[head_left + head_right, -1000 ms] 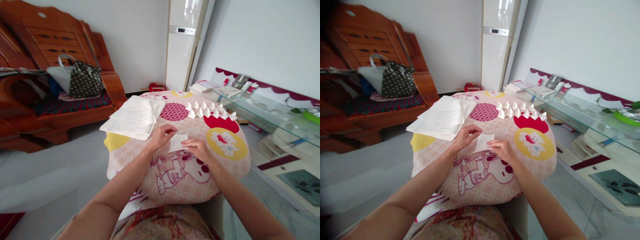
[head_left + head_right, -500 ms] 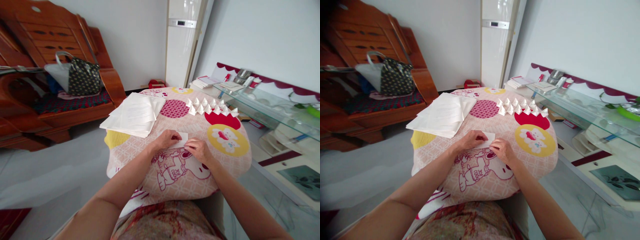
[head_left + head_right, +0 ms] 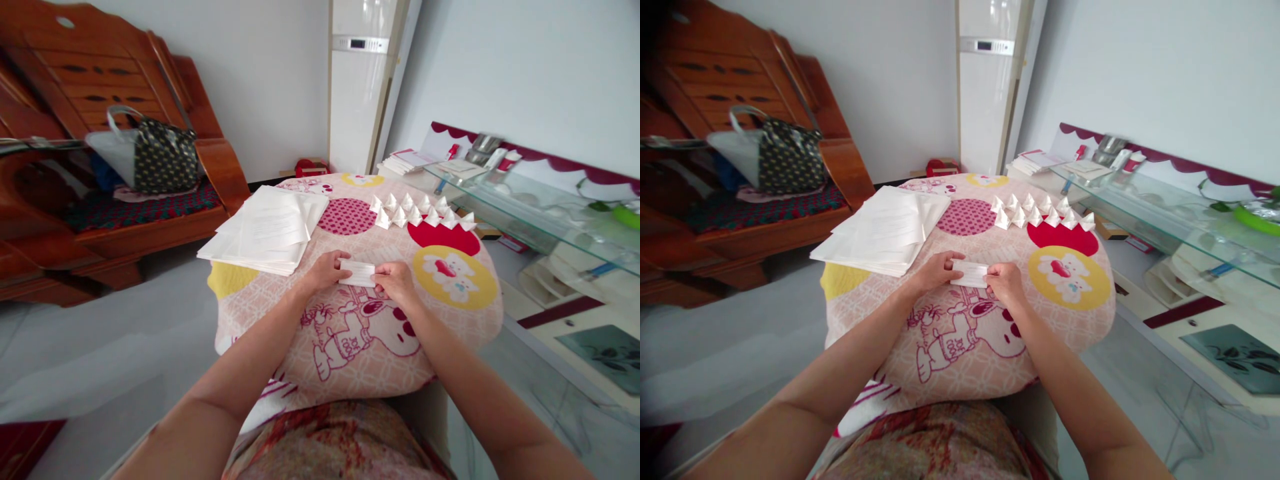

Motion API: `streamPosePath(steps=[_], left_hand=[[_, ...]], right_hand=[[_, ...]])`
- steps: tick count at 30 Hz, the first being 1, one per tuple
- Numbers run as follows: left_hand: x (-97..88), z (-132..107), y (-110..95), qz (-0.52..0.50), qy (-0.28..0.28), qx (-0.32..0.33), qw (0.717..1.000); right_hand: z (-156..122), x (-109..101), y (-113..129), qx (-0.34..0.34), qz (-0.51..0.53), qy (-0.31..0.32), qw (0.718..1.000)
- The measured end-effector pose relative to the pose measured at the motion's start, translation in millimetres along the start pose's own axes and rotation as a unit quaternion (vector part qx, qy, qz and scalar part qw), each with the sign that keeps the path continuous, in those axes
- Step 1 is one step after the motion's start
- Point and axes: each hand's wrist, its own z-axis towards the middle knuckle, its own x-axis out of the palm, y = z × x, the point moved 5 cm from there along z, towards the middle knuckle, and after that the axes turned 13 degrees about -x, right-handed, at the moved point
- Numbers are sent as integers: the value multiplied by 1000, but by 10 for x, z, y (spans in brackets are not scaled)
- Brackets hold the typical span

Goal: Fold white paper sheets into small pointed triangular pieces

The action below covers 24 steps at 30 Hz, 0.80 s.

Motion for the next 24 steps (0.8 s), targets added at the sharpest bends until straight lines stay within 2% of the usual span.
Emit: streamPosePath(steps=[4,8,17,21,24], left_hand=[[-2,-8,-9,32,-49,-5,998],[17,-49,-117,64,-95,15,993],[-8,-79,-155,129,-97,-19,987],[22,-113,-195,140,-105,-30,984],[47,-132,-234,144,-116,-28,982]], right_hand=[[-39,-2,-21,-17,23,-17,999],[-73,1,-2,-25,34,-11,999],[7,10,-9,-9,14,-63,998],[-15,15,-55,-31,28,-60,997],[-55,19,-70,-78,39,-41,995]])
